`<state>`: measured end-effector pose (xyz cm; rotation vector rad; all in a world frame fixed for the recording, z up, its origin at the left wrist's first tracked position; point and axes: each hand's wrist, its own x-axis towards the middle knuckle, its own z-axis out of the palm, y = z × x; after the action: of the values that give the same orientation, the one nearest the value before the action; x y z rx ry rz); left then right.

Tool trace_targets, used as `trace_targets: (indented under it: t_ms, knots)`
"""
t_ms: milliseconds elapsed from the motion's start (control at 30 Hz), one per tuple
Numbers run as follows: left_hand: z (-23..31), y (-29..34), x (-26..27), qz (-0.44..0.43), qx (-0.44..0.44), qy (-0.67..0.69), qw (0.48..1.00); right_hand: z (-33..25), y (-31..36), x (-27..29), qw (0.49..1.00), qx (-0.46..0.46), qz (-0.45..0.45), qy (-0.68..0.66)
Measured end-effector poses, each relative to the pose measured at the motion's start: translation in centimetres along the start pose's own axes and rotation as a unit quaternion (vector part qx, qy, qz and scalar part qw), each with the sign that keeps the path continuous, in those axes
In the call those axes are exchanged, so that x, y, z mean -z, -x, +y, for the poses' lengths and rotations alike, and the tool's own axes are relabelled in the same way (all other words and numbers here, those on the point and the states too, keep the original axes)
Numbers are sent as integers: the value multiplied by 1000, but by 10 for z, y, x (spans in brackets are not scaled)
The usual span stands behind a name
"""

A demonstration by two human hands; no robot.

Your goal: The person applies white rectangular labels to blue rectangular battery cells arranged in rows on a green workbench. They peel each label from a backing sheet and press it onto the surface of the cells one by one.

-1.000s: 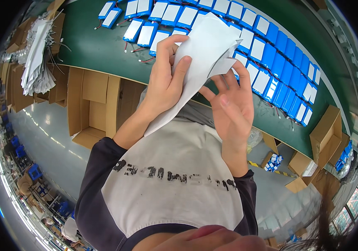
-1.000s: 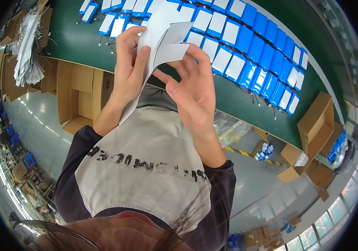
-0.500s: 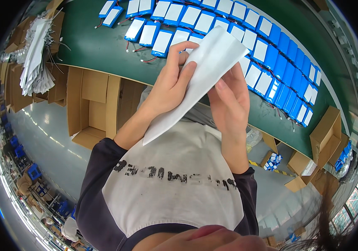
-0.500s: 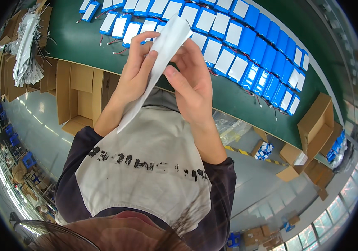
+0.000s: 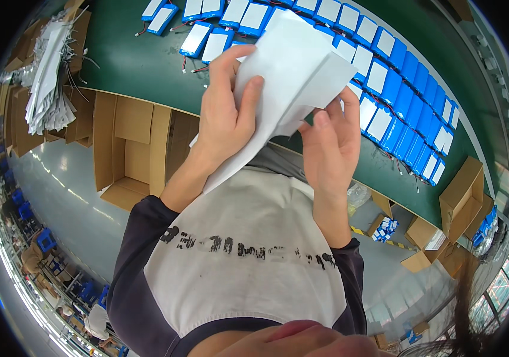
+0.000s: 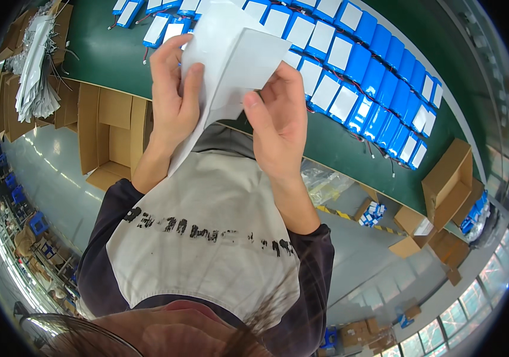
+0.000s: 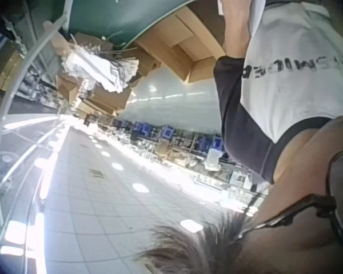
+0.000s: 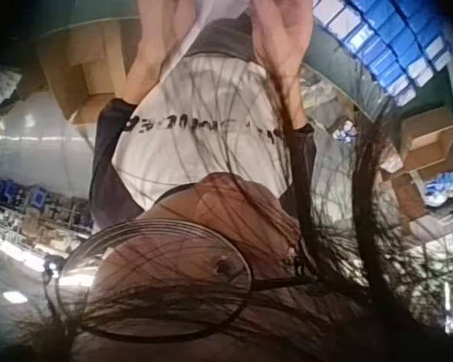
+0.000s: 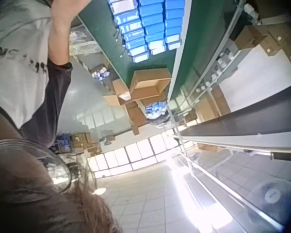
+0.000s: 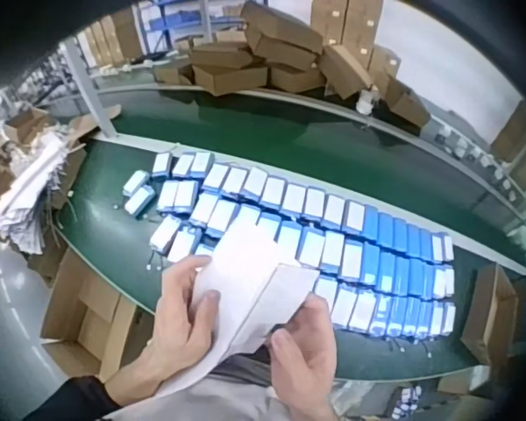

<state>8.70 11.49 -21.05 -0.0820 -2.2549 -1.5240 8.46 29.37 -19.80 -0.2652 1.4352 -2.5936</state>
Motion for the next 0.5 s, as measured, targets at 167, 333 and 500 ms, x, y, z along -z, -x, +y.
trace_targets:
  t_ms: [167, 333, 500]
  knots:
    - [-6, -6, 12, 7, 16, -32, 999, -13, 0, -2, 997, -12, 66, 34]
    - [-14, -3, 23, 20, 4, -78, 997, -21, 4, 26, 968, 103, 155, 166]
    - [-23, 12, 38, -55, 24, 9, 998, -93, 23, 91, 900, 198, 192, 336]
